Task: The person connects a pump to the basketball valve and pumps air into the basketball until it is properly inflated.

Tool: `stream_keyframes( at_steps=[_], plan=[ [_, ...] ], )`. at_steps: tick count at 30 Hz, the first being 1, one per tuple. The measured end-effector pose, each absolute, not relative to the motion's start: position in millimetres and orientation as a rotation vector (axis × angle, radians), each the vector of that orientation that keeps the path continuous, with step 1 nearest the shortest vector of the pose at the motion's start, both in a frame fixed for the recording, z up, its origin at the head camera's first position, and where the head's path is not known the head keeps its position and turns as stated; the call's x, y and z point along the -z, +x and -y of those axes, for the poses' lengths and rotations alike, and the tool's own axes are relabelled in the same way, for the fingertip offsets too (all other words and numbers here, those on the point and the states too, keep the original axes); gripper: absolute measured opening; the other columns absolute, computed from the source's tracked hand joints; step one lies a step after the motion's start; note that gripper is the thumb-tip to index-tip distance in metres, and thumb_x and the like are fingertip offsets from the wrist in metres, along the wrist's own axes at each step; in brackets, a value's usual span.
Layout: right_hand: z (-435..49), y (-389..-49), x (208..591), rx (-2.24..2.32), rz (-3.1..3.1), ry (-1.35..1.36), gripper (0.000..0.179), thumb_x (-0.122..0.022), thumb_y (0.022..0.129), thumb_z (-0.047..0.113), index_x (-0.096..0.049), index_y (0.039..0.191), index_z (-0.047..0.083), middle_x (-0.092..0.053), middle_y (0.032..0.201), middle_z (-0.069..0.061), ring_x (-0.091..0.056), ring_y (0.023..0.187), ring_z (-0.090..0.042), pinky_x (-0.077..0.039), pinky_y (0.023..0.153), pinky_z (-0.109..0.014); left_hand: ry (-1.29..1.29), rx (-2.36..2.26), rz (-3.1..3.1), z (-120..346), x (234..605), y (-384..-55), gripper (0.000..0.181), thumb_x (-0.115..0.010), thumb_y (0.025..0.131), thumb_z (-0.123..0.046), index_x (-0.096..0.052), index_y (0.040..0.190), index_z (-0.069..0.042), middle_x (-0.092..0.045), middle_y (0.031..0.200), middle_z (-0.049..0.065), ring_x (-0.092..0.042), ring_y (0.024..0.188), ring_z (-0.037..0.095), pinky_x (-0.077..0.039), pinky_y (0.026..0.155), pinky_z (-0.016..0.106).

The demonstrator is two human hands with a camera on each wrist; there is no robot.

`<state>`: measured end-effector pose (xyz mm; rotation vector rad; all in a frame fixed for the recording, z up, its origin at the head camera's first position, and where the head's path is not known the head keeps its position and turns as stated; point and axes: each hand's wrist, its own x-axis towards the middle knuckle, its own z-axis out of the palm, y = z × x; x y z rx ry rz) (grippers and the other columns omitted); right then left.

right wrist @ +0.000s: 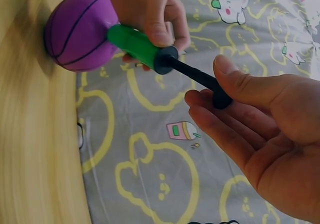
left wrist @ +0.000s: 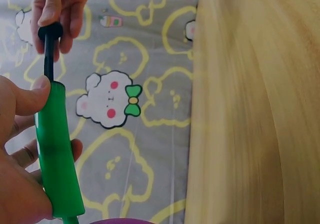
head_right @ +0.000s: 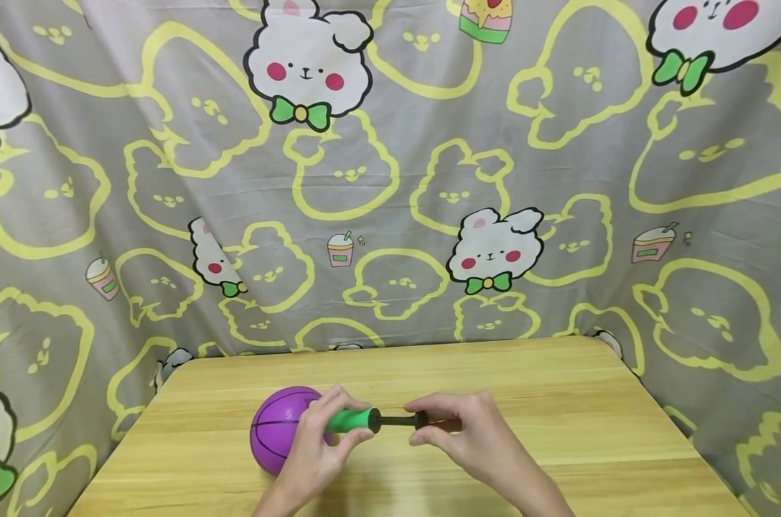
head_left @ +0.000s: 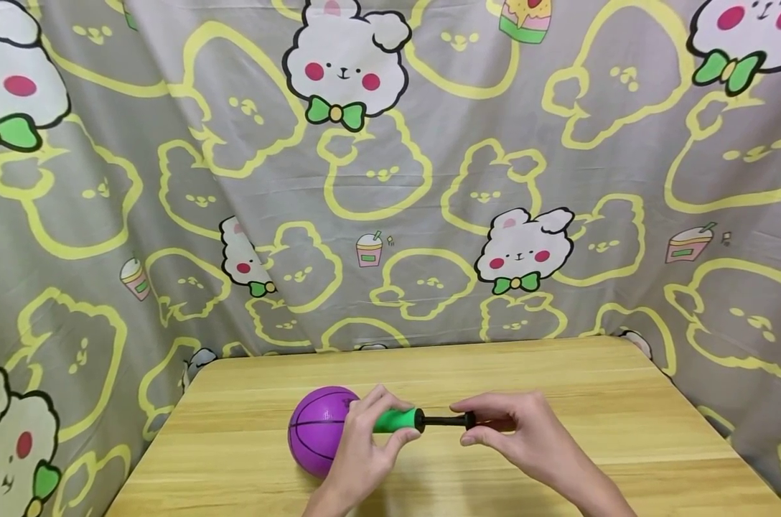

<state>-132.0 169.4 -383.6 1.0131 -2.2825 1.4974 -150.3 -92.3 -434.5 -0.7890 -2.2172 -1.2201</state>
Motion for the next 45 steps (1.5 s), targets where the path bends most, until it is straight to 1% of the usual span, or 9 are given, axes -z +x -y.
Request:
stream_keyframes(
  at_steps=[7,16,20,23,28,35,39,45],
  plan=[
    [-159.0,-132.5,389.5,-1.510,2.267,1.008,0.026,-0.081,0.087,0.019,-0.078,0.112,0.011,-0.078,0.100,-0.004,-0.075,0.081,-0.012,-0.060,0.066,-0.030,-0.789,1.221,2.231,90.8,434.5,-147.5,0.022,-0.082,0.086,-0.031,-0.072,0.106,-0.028,-0.058,0.097,-0.021,-0.058,0.090,0.002,-0.036,0.083,0.035],
    [-148.3,-131.8,398.9,-1.469,2.250,0.965,0.027,-0.082,0.086,0.017,-0.079,0.110,0.007,-0.078,0.098,-0.006,-0.074,0.084,-0.006,-0.059,0.066,-0.027,-0.816,1.219,2.224,86.8,434.5,-147.5,0.022,-0.084,0.084,-0.029,-0.071,0.102,-0.027,-0.059,0.097,-0.020,-0.058,0.088,0.002,-0.036,0.083,0.037],
    [-144.3,-132.9,403.9,-1.475,2.241,0.982,0.028,-0.081,0.086,0.017,-0.078,0.111,0.004,-0.078,0.098,-0.007,-0.074,0.085,-0.008,-0.059,0.066,-0.027,-0.844,1.210,2.211,84.2,436.1,-147.2,0.022,-0.084,0.084,-0.026,-0.070,0.101,-0.026,-0.060,0.098,-0.019,-0.058,0.088,0.002,-0.035,0.083,0.038],
    [-141.0,-133.5,407.1,-1.463,2.245,0.998,0.028,-0.080,0.087,0.017,-0.078,0.110,0.001,-0.078,0.098,-0.007,-0.074,0.084,-0.009,-0.059,0.065,-0.026,-0.844,1.239,2.247,83.4,437.5,-145.6,0.022,-0.083,0.084,-0.027,-0.070,0.101,-0.027,-0.059,0.099,-0.020,-0.057,0.088,0.002,-0.032,0.083,0.039],
    [-138.9,-132.3,407.3,-1.452,2.286,0.980,0.027,-0.080,0.088,0.018,-0.078,0.110,0.003,-0.078,0.099,-0.006,-0.073,0.084,-0.007,-0.058,0.065,-0.024,-0.846,1.266,2.262,83.4,438.8,-144.8,0.021,-0.083,0.084,-0.028,-0.070,0.101,-0.027,-0.059,0.098,-0.020,-0.057,0.087,0.002,-0.032,0.082,0.038],
    [-144.2,-130.6,399.2,-1.486,2.372,0.980,0.024,-0.079,0.091,0.012,-0.076,0.114,0.003,-0.077,0.106,-0.007,-0.075,0.092,-0.015,-0.058,0.073,-0.024,-0.857,1.267,2.262,85.5,437.6,-147.4,0.020,-0.081,0.086,-0.033,-0.070,0.102,-0.029,-0.059,0.097,-0.020,-0.058,0.088,0.003,-0.034,0.082,0.035],
    [-148.1,-129.1,394.8,-1.499,2.390,0.965,0.023,-0.079,0.091,0.011,-0.076,0.114,0.007,-0.077,0.107,-0.006,-0.075,0.092,-0.014,-0.058,0.073,-0.024,-0.826,1.261,2.283,89.6,436.4,-148.8,0.023,-0.083,0.084,-0.032,-0.070,0.103,-0.030,-0.059,0.099,-0.022,-0.058,0.091,0.004,-0.035,0.084,0.035],
    [-155.4,-128.6,388.1,-1.502,2.374,0.992,0.022,-0.079,0.091,0.011,-0.076,0.113,0.009,-0.076,0.107,-0.005,-0.074,0.092,-0.013,-0.058,0.074,-0.025,-0.813,1.228,2.245,93.4,435.4,-150.3,0.025,-0.085,0.083,-0.030,-0.071,0.104,-0.029,-0.061,0.100,-0.021,-0.058,0.092,0.005,-0.035,0.084,0.031]
  ],
)
